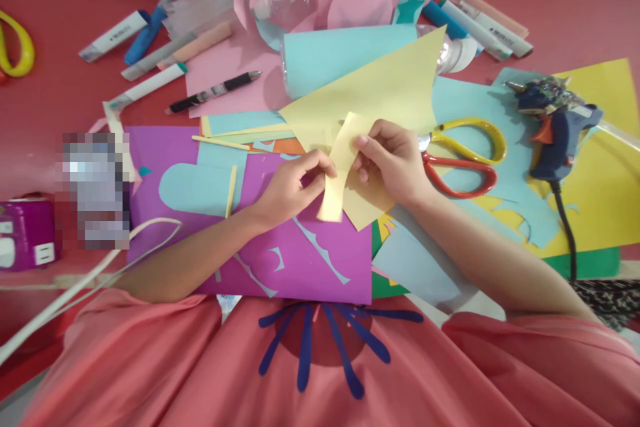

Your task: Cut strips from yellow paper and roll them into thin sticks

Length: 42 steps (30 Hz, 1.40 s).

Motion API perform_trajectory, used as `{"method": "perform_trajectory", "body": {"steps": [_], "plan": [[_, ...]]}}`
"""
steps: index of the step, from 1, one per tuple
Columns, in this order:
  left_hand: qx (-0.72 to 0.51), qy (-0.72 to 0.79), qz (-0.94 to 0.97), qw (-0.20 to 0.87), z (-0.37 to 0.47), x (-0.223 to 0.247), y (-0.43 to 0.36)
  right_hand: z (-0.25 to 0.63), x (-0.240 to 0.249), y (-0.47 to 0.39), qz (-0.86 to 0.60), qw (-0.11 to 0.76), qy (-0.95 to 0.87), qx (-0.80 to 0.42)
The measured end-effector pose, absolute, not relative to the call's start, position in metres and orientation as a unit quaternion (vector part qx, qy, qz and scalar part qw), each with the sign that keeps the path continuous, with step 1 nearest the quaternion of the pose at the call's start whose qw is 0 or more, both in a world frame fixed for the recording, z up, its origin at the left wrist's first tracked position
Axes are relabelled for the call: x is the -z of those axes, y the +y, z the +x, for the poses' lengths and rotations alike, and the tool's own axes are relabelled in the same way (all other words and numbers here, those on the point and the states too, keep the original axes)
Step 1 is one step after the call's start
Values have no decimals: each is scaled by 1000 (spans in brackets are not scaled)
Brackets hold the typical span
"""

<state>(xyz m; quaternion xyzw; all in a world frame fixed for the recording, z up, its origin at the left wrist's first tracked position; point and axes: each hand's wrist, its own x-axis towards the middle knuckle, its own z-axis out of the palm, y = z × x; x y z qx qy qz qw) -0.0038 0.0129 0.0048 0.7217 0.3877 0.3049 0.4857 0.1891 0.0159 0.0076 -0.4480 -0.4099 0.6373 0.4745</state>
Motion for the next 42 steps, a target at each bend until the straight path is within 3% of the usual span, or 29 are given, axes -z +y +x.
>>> {"method": "perform_trajectory", "body": {"steps": [7, 25, 35, 42], "plan": [[-267, 365, 740, 498, -6, -14, 15, 190, -9, 17, -456, 459, -441, -622], [-332, 419, 647, 544, -2, -1, 12, 190, -8, 16, -450, 432, -499, -601], [-309, 417, 676, 524, -2, -8, 13, 191, -7, 16, -462, 465, -479, -584], [-255, 391, 711, 526, -5, -12, 13, 194, -7, 15, -499, 551, -458, -487]]}}
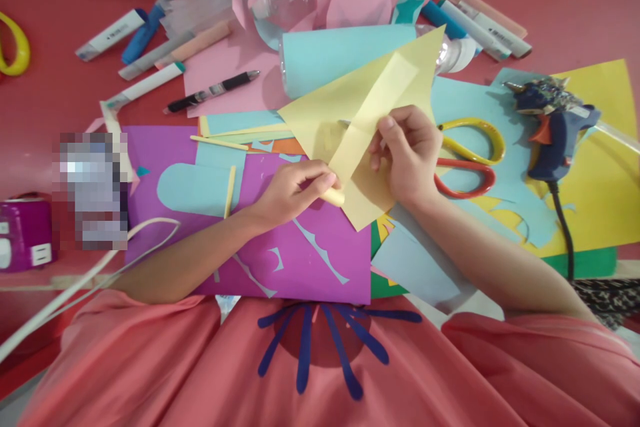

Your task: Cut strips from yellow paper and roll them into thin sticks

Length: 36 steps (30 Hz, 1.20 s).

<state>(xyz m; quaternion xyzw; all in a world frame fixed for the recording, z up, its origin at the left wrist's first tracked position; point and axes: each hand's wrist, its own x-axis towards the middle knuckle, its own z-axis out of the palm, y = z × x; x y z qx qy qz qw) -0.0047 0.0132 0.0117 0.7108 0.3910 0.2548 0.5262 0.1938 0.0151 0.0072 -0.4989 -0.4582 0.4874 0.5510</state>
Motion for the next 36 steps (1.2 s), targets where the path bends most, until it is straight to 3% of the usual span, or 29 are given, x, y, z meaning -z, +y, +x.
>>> {"method": "perform_trajectory", "body": {"steps": [8, 30, 36], "plan": [[-274, 329, 740, 518, -2, -9, 13, 196, -9, 16, -530, 573, -439, -444], [-364, 354, 687, 520, -4, 6, 10, 190, -10, 11, -487, 440, -565, -500], [-349, 383, 679, 520, -4, 2, 12, 194, -17, 11, -504, 435, -611, -428]]}}
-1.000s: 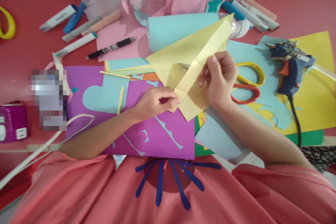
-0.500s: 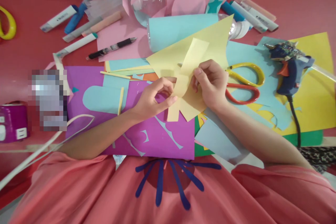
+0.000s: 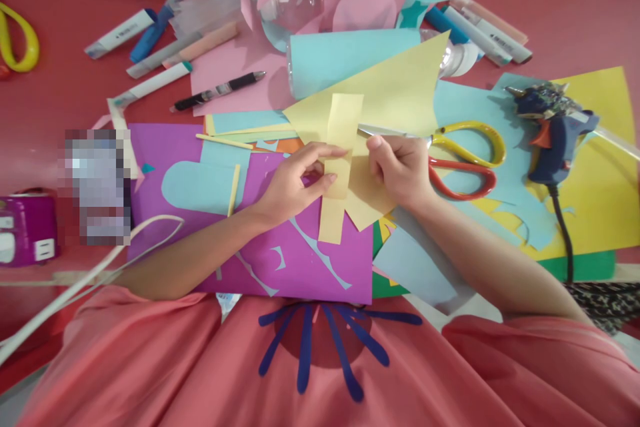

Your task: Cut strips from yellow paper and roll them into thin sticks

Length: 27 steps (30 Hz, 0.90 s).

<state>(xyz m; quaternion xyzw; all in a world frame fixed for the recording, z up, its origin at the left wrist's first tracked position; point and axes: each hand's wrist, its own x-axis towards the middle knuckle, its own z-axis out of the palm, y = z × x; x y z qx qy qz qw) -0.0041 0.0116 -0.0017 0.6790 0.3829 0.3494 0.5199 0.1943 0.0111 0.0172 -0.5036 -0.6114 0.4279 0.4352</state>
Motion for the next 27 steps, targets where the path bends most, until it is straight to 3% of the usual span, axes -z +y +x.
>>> {"method": "perform_trajectory", "body": {"steps": [8, 9, 13, 15, 22, 27], "plan": [[-348, 397, 650, 546, -4, 5, 13, 252, -60, 4, -559, 426, -693, -163], [-350, 398, 650, 545, -3, 5, 13, 263, -63, 1, -569, 404, -703, -135], [-356, 395, 648, 545, -3, 5, 12, 305, -62, -15, -626, 45, -772, -99], [-356, 394, 645, 550, -3, 6, 12, 317, -57, -23, -610, -48, -786, -86], [-345, 397, 636, 564, -3, 3, 11, 305, -48, -17, -559, -103, -823, -11], [-338, 404, 646, 552, -4, 3, 11, 295, -55, 2, -611, -150, -768, -117]]}}
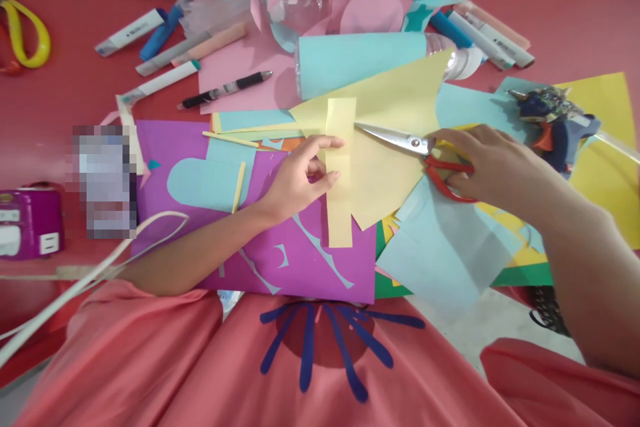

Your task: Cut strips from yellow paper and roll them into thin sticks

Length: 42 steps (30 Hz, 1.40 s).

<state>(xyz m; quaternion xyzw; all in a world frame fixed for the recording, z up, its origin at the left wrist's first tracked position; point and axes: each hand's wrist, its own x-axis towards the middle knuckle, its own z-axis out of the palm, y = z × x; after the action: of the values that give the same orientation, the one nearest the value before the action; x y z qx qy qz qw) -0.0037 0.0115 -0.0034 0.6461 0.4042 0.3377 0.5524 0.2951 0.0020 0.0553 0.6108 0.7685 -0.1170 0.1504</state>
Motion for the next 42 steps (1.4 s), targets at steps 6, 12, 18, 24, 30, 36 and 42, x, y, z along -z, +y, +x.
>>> {"method": "perform_trajectory", "body": {"steps": [6, 12, 18, 24, 30, 36, 42], "plan": [[-328, 419, 649, 544, -3, 3, 11, 302, -55, 2, 637, 95, 753, 136], [-324, 425, 645, 547, -3, -1, 10, 327, -56, -5, 603, 26, 781, 162], [-335, 413, 642, 551, -4, 0, 10, 330, -63, -11, 610, 39, 760, 221], [-334, 392, 657, 552, -6, 2, 7, 317, -75, -19, 608, 110, 767, 170], [-326, 360, 689, 538, -8, 4, 4, 306, -73, -18, 550, 120, 806, 182], [-311, 359, 717, 510, -8, 4, 4, 291, -67, -11, 522, 122, 819, 205], [-326, 347, 722, 501, -7, 2, 4, 290, -66, -7, 520, 126, 818, 214]]}}
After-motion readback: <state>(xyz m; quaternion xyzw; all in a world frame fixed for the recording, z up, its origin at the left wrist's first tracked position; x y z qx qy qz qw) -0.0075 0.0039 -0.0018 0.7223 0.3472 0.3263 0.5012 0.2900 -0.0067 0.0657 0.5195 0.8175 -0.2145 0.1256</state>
